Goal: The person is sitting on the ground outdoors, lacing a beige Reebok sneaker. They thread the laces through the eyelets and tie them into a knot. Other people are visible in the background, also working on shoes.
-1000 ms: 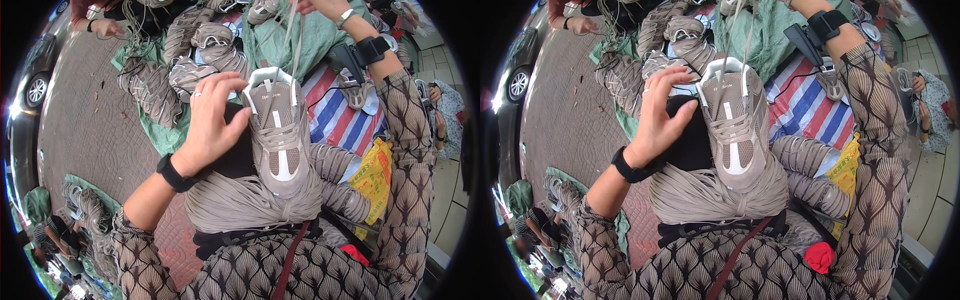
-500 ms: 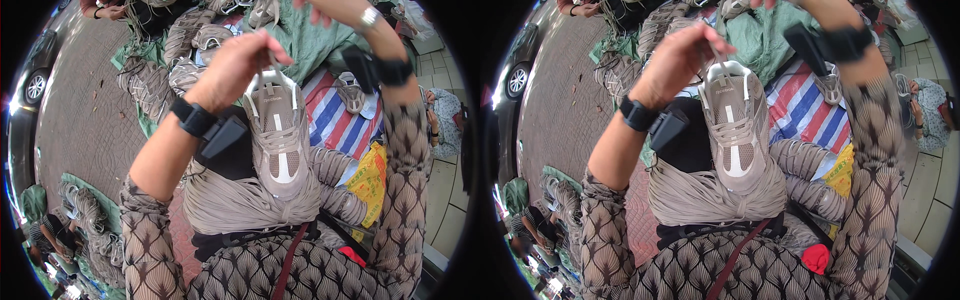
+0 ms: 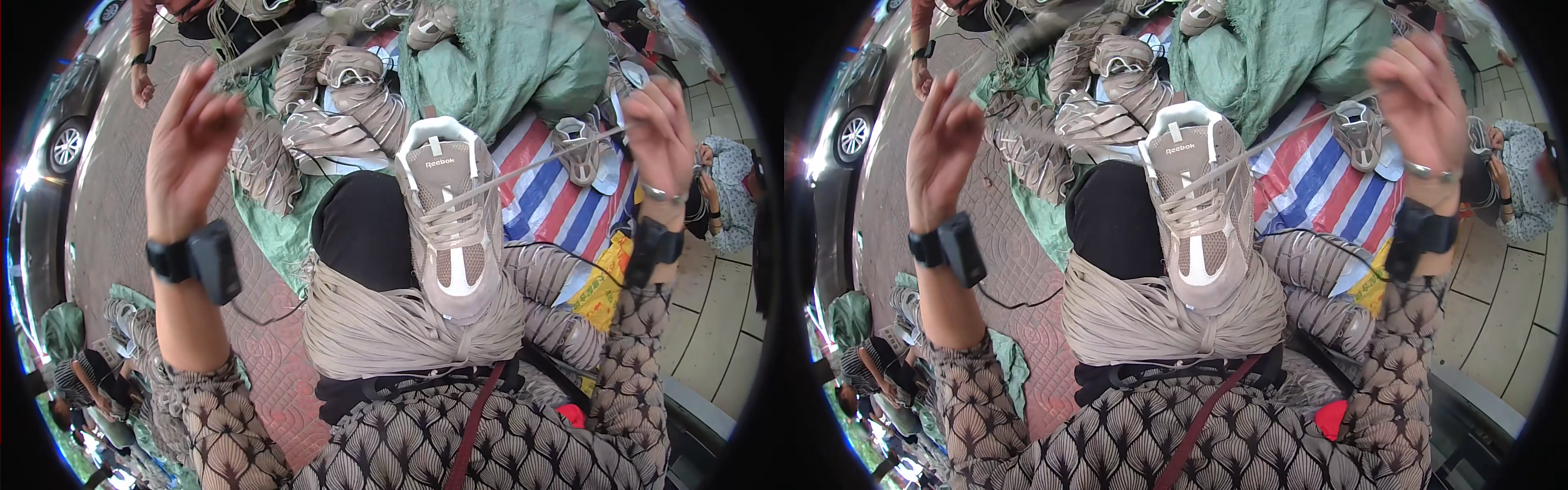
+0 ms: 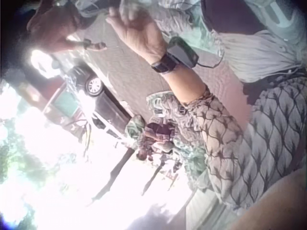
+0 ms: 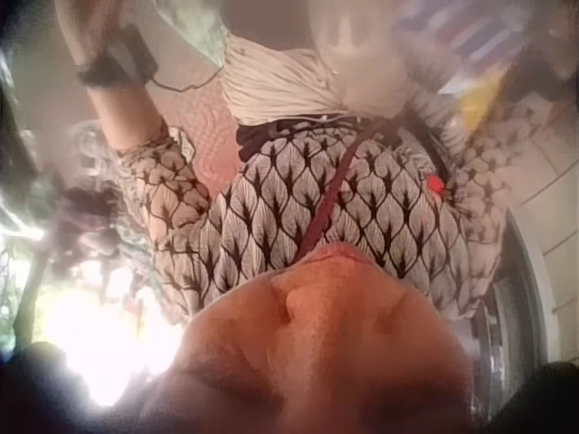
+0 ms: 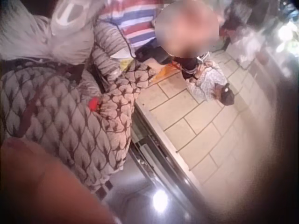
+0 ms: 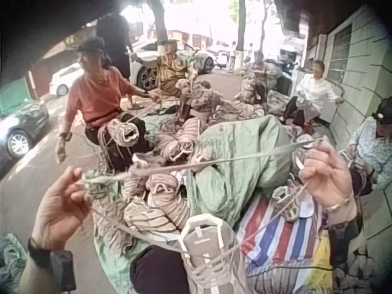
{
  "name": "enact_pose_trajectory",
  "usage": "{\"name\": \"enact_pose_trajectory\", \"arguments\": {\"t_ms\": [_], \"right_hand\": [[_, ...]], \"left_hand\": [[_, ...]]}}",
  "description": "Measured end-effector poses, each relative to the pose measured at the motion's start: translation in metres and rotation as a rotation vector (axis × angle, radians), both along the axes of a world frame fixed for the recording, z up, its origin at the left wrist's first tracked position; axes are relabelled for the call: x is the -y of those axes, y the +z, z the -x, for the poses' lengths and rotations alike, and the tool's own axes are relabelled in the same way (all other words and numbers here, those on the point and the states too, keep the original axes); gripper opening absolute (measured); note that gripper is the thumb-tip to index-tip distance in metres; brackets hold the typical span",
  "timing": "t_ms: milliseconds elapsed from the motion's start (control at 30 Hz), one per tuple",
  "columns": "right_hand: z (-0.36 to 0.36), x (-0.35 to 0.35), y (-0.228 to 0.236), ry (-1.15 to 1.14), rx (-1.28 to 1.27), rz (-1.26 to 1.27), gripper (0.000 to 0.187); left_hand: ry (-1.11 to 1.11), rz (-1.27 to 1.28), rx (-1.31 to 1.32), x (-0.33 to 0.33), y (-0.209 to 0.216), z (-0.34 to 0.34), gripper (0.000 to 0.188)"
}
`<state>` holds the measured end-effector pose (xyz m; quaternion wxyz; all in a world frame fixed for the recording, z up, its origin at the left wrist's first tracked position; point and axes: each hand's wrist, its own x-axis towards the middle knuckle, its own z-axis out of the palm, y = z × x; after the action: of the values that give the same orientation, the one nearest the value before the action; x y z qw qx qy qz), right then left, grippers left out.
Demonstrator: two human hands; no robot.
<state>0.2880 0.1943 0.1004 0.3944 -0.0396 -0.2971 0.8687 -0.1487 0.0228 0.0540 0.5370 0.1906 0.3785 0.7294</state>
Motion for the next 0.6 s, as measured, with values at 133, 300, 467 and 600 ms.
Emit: {"name": "enact_pose_trajectory", "arguments": {"t_ms": [133,300,467,600], "right_hand": [[-0.147,-0.028,-0.014,-0.296,0.050,0.124,0.023],[-0.340,-0.041,-0.089,-0.632,0.228,0.304,0.012],[-0.446,-0.037,-0.120,-1.162,0.563,0.498,0.018],[-0.339,-0.025,-0.134,-0.972,0.845,0.326,0.034]], "left_hand": [[0.213,0.215,0.149,0.076,-0.063,0.103,0.041],[0.621,0.686,0.180,0.208,-0.137,0.207,0.044],[0.597,0.926,0.058,0.226,-0.200,0.203,0.038],[0.365,0.828,-0.441,0.136,-0.131,0.092,0.033]]}}
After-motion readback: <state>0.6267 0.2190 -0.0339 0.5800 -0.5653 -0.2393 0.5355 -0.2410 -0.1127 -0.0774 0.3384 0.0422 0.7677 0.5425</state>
